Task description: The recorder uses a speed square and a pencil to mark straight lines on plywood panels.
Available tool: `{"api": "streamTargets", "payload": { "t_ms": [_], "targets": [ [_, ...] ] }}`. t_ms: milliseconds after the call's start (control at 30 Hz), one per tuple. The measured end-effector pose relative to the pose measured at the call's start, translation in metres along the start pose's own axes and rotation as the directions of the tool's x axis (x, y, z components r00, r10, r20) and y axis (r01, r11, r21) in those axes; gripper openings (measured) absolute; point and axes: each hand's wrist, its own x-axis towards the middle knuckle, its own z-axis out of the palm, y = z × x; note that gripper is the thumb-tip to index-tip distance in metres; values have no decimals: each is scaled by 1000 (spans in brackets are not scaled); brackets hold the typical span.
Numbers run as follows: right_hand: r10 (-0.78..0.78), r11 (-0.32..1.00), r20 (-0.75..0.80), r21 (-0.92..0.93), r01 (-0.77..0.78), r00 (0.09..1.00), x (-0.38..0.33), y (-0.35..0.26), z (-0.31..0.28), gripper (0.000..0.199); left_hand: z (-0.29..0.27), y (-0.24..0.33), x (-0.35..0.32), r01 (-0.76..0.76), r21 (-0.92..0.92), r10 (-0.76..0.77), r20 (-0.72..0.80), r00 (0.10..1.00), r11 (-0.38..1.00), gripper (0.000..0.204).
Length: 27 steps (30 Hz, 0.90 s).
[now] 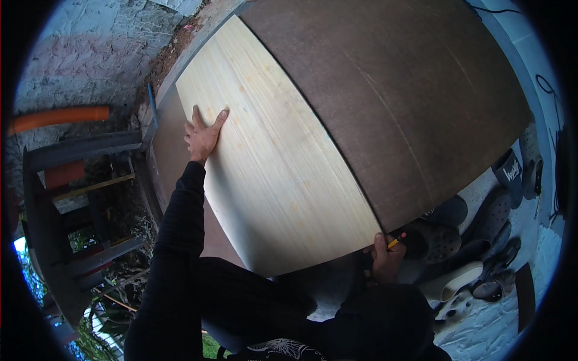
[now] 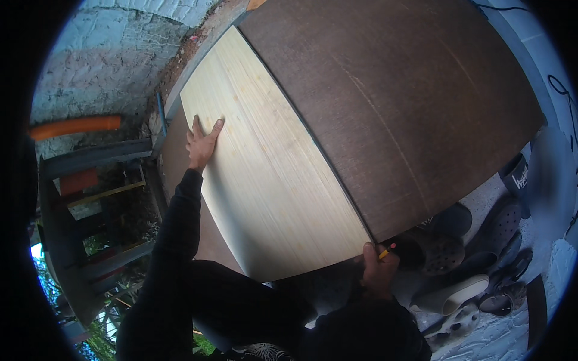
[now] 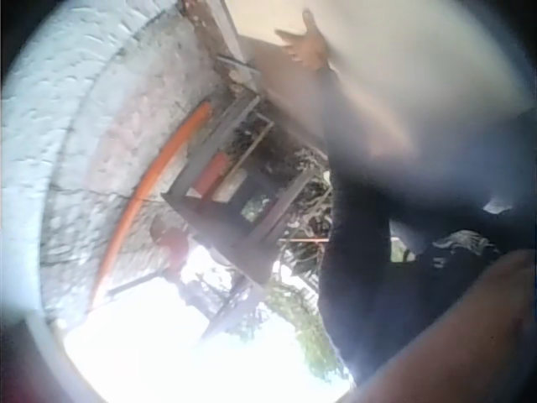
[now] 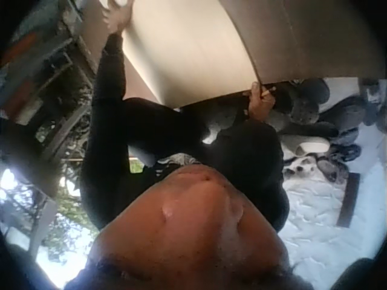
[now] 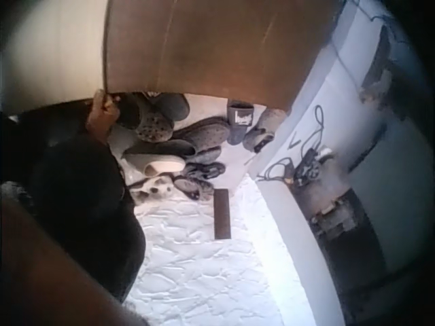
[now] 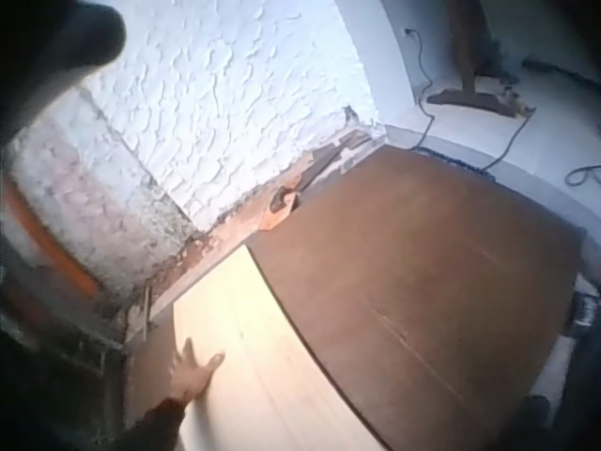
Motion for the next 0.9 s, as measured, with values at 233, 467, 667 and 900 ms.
{"api": "streamTargets", "payload": {
  "t_ms": [233, 467, 667, 900],
  "targets": [
    [116, 993, 50, -7, -115, 992, 1, -10, -1, 32, -7, -28, 2, 51, -137, -55, -29, 998, 989, 132],
    [52, 998, 46, -43, -50, 998, 4, 2, -8, 35, 2, -22, -8, 74, -110, -85, -97, 992, 991, 130],
    [52, 998, 53, -38, -50, 997, 3, -5, -5, 35, 0, -25, -6, 39, -108, -53, -128, 990, 993, 129],
    [40, 999, 40, -35, -39, 998, 2, 4, -8, 35, 2, -17, -3, 2, -99, -16, -138, 990, 995, 130]
  ]
}}
